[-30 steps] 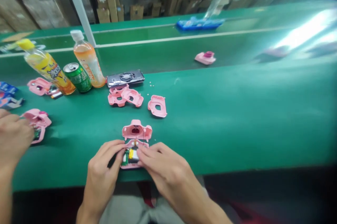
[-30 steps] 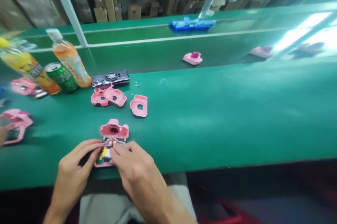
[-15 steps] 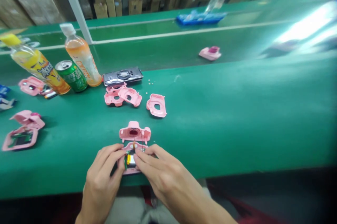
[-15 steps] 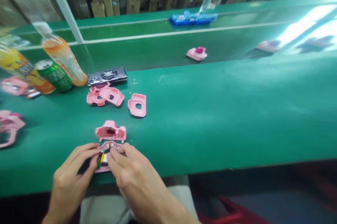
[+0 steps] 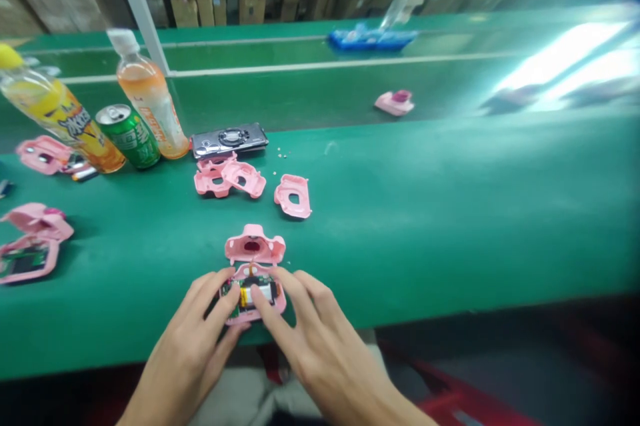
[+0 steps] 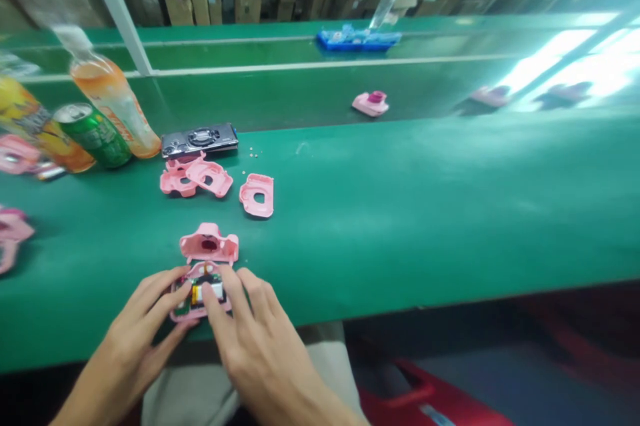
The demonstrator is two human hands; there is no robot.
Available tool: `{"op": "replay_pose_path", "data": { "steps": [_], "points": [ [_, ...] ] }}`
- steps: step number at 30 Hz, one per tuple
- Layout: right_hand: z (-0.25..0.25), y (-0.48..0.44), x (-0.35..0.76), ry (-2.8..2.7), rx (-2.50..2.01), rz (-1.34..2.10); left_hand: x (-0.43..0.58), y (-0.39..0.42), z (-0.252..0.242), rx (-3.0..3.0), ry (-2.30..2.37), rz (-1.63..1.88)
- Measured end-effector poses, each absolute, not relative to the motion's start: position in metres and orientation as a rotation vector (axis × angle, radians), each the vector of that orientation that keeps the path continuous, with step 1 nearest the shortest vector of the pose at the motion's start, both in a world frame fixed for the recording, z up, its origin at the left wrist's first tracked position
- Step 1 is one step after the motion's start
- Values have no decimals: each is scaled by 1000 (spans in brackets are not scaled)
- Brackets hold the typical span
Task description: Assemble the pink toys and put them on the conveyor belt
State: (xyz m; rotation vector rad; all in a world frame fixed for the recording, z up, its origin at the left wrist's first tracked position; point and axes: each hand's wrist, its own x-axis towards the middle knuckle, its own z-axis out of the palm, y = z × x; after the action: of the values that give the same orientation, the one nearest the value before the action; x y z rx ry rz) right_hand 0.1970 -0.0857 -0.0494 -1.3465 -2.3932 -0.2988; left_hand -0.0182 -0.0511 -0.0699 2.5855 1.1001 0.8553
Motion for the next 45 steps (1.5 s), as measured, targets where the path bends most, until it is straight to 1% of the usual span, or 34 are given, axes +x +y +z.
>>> {"op": "replay_pose_path", "data": {
  "steps": [8,10,12,14,16,18,20,21,23,26,30,33,35,38,40,42,45],
  "points": [
    [-65,-94,193,-1869,-1409,-48,-11,-55,-65,2720,1142,929],
    [-54,-86,202,-1747,-1410,-1,-11,-54,-66,2734,1138,935],
    [-29,-58,211,-1713,-1477,107,-12,-54,-69,2714,1135,951],
    [3,-13,212,-1866,-1658,330,-13,-54,-72,2674,1121,959],
    [32,38,203,-2265,-1852,684,-15,-54,-74,2628,1112,966],
    [51,80,187,-2699,-1937,1130,-16,-53,-75,2613,1099,1005],
    [60,104,171,-2857,-1941,1345,-17,-52,-76,2636,1085,1060],
    [63,108,165,-2881,-1939,1376,-17,-51,-77,2653,1075,1087],
    [65,105,157,-2904,-1934,1338,-17,-50,-77,2656,1073,1136],
    [70,87,155,-2934,-1957,1181,-16,-50,-77,2584,1071,1166],
    [77,73,156,-2933,-1976,1131,-20,-52,-75,2492,1059,1113],
    [83,67,161,-2918,-1896,1039,-23,-56,-72,2321,1089,1059],
    [86,62,169,-2914,-1706,959,-24,-62,-70,2040,1117,1150],
    [85,49,184,-2838,-1209,898,-18,-67,-71,1505,1126,1445],
    [81,39,192,-2722,-958,846,-13,-66,-74,1265,1082,1605],
    [77,31,196,-2635,-829,789,-8,-61,-77,1143,1029,1657],
    [74,23,197,-2621,-655,733,-6,-51,-78,1101,1097,1569]
  ]
}}
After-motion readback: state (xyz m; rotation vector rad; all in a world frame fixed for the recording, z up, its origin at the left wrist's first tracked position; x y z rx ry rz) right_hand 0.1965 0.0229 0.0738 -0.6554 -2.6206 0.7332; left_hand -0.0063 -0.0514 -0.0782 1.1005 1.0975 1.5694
